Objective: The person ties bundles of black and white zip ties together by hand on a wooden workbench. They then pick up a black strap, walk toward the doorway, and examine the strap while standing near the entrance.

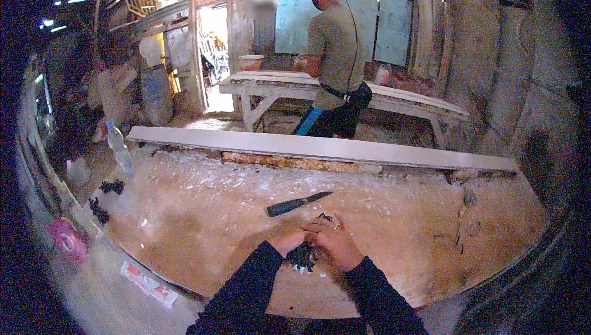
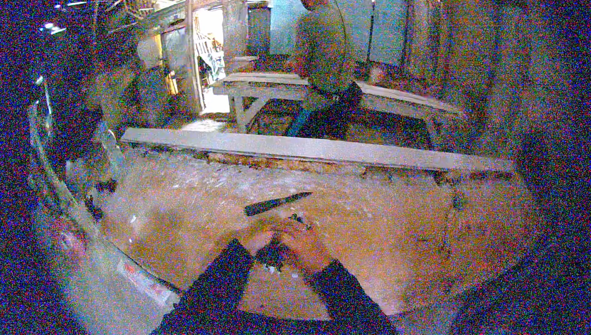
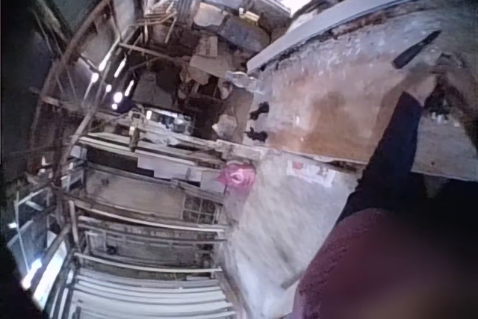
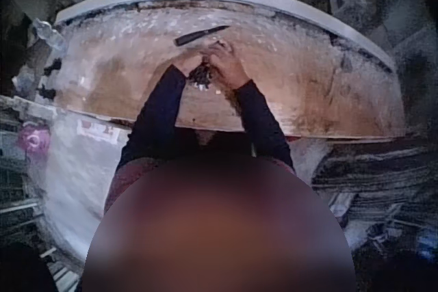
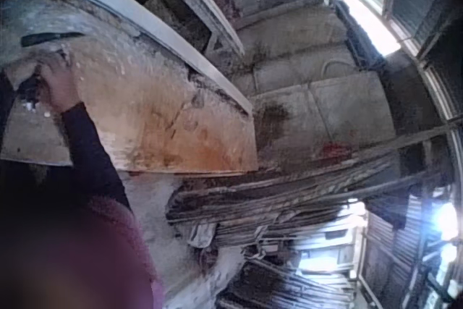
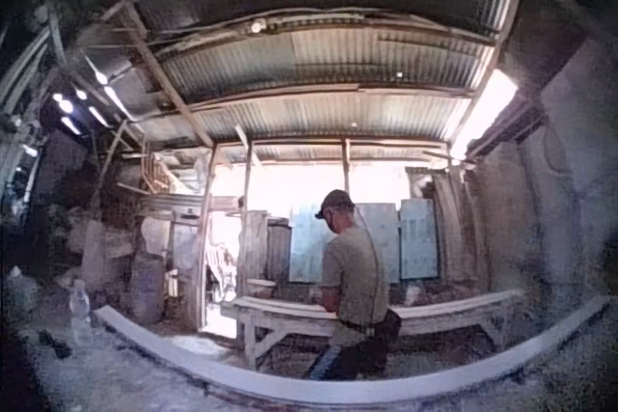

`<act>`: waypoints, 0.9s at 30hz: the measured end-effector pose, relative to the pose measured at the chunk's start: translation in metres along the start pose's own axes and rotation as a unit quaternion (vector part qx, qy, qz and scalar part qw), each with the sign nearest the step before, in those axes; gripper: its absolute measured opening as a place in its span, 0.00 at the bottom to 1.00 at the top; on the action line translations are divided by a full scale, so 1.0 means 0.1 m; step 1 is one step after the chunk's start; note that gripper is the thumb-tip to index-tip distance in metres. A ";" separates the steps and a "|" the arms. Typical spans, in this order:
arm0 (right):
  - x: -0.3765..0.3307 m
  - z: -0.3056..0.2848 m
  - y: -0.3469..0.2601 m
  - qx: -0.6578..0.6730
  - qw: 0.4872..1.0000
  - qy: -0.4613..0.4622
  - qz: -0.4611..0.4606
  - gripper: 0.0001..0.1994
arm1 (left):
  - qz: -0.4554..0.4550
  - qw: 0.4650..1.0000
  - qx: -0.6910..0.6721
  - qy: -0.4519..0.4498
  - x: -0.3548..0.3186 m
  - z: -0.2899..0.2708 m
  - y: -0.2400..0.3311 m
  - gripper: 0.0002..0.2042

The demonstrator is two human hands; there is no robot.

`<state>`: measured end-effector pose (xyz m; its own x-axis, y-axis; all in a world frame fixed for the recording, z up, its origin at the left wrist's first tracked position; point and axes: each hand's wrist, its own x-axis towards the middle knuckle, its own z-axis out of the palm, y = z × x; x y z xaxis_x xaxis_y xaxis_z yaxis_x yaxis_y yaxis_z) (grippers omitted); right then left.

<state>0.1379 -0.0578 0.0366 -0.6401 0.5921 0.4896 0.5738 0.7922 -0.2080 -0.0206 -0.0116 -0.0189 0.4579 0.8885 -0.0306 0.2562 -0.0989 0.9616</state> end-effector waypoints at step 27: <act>-0.04 0.10 0.08 0.028 0.995 0.092 0.038 0.12 | 0.019 0.973 -0.224 -0.045 0.12 0.21 -0.17 0.11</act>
<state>0.1400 -0.0527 0.0247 -0.4894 0.6175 0.6158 0.5839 0.7565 -0.2945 -0.0016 -0.0081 -0.0408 0.5378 0.8430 0.0033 -0.1496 0.0915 0.9845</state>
